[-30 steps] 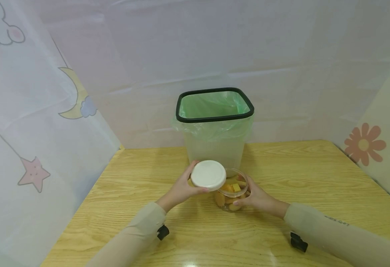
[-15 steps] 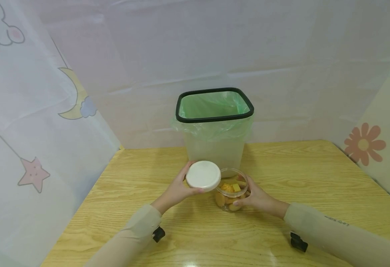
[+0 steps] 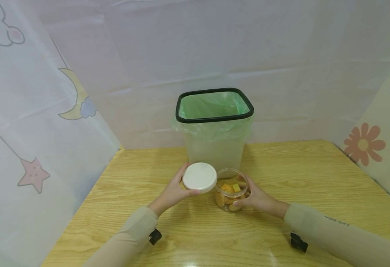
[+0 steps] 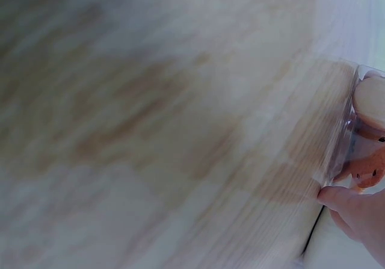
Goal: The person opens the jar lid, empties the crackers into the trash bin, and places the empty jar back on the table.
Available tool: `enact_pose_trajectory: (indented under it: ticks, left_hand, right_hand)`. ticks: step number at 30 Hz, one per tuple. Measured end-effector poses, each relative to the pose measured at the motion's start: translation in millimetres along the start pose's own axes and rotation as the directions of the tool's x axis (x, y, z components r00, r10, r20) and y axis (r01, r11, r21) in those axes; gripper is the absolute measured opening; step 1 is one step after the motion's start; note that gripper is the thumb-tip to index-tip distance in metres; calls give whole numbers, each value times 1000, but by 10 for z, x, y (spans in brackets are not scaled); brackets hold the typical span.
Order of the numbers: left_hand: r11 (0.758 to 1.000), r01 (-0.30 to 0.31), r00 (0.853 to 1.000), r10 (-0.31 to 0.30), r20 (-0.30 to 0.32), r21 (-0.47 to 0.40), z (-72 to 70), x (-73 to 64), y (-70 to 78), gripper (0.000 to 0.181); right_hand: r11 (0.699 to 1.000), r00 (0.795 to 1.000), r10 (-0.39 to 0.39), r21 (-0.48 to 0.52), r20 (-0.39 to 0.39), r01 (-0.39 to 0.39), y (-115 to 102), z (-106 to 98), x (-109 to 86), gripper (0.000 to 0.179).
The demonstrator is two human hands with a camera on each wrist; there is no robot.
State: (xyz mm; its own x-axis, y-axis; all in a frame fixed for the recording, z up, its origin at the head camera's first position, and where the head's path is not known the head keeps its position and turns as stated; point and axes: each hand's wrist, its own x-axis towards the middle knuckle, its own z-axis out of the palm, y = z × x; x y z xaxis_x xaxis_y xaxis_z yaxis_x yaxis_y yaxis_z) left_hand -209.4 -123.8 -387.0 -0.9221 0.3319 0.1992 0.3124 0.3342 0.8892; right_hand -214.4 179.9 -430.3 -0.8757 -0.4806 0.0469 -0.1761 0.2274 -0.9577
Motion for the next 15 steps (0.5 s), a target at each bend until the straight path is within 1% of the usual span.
enact_pose_trajectory:
  ticks: [6,15]
  left_hand:
    - [1000,-10,1000,10,-16,6,-12,-20,-42,101]
    - [999,25,1000,-24,-11,44,-49,-58,-96,100]
  right_hand:
    - [1000,1000,-2,-6,4,2,1,3,-3,108]
    - [1000,1000,-8,-4,3,8,5,-3,0,107]
